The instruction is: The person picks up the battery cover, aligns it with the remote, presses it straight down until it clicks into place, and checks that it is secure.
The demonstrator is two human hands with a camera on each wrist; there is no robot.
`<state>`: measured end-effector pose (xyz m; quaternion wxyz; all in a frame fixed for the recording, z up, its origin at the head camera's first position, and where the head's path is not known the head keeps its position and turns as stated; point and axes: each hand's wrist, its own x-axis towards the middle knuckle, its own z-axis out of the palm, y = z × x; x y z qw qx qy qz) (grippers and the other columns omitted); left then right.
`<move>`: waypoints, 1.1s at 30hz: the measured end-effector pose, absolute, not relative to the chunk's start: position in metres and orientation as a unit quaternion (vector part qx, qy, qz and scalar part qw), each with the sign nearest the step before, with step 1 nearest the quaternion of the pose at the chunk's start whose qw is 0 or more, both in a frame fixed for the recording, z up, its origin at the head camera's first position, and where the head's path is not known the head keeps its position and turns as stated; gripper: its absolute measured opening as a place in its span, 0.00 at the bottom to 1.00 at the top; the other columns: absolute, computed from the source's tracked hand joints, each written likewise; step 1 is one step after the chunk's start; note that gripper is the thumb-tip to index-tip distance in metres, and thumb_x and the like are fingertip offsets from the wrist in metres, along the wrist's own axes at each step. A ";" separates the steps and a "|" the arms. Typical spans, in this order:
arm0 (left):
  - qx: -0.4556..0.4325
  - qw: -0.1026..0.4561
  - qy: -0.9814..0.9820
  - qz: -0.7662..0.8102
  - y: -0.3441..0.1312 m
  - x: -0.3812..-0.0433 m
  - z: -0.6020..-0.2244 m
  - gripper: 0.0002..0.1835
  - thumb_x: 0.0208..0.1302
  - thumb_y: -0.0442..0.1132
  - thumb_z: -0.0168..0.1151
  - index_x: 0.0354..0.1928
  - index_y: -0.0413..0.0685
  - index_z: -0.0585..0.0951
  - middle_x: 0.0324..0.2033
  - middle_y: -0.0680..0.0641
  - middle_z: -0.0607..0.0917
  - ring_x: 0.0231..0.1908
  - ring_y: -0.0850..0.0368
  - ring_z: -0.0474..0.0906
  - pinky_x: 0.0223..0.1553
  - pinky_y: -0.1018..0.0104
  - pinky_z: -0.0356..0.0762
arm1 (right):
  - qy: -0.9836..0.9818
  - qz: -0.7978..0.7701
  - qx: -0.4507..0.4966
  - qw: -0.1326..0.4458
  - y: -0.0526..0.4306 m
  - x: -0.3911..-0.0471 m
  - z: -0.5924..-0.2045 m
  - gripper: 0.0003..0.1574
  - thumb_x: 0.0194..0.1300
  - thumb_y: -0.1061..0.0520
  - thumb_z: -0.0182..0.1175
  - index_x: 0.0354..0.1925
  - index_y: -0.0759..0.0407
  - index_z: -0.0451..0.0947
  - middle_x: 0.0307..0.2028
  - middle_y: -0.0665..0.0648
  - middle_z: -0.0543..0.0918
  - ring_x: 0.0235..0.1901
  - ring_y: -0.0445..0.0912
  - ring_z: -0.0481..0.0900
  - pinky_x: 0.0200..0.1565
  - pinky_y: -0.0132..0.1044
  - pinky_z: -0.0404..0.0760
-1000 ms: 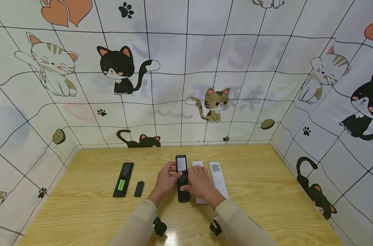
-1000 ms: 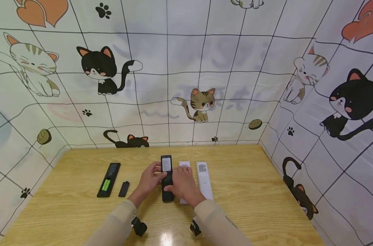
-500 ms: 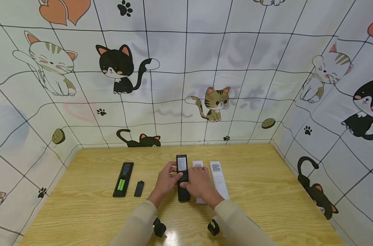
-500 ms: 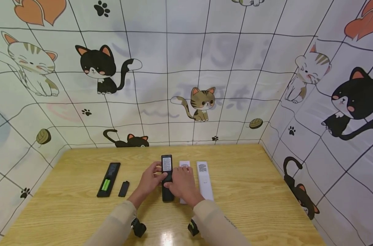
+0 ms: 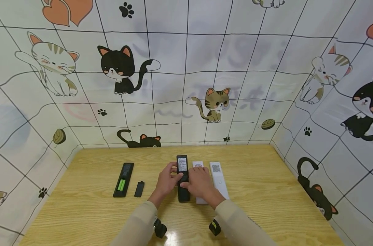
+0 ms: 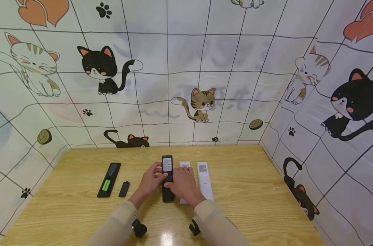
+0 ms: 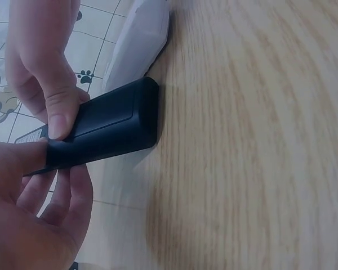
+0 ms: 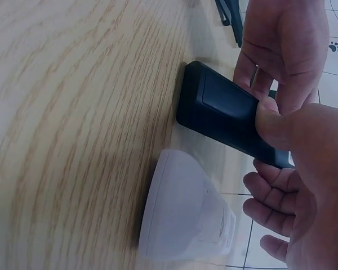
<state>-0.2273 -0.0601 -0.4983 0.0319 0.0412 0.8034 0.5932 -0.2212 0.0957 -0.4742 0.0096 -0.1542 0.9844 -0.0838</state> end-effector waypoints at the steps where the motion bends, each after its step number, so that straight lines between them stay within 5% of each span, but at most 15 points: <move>1: 0.042 0.030 0.805 0.592 -0.060 -0.227 -0.499 0.21 0.67 0.35 0.61 0.60 0.49 0.71 0.48 0.38 0.84 0.40 0.50 0.85 0.35 0.59 0.85 | 0.984 -0.085 -0.157 0.008 0.096 -0.221 -0.475 0.31 0.61 0.30 0.60 0.41 0.56 0.75 0.39 0.54 0.80 0.52 0.54 0.76 0.61 0.53 0.66; 5: 0.043 0.028 0.803 0.593 -0.061 -0.227 -0.499 0.20 0.68 0.35 0.60 0.61 0.49 0.71 0.48 0.38 0.84 0.41 0.49 0.86 0.35 0.59 0.85 | 0.982 -0.088 -0.169 -0.004 0.098 -0.221 -0.477 0.29 0.61 0.30 0.60 0.35 0.53 0.72 0.34 0.52 0.77 0.51 0.54 0.75 0.60 0.53 0.66; 19: 0.028 0.041 0.784 0.619 -0.063 -0.228 -0.492 0.20 0.70 0.35 0.57 0.61 0.42 0.70 0.47 0.37 0.84 0.39 0.52 0.84 0.36 0.55 0.84 | 0.978 -0.093 -0.185 -0.021 0.110 -0.216 -0.470 0.37 0.60 0.28 0.59 0.54 0.53 0.77 0.50 0.53 0.80 0.57 0.53 0.74 0.62 0.54 0.65; 33: 0.014 0.059 0.787 0.614 -0.055 -0.228 -0.495 0.19 0.68 0.35 0.59 0.58 0.37 0.73 0.44 0.37 0.85 0.35 0.57 0.82 0.34 0.58 0.83 | 0.978 -0.079 -0.185 -0.048 0.138 -0.212 -0.465 0.37 0.58 0.28 0.61 0.54 0.50 0.76 0.51 0.52 0.79 0.57 0.53 0.73 0.65 0.54 0.64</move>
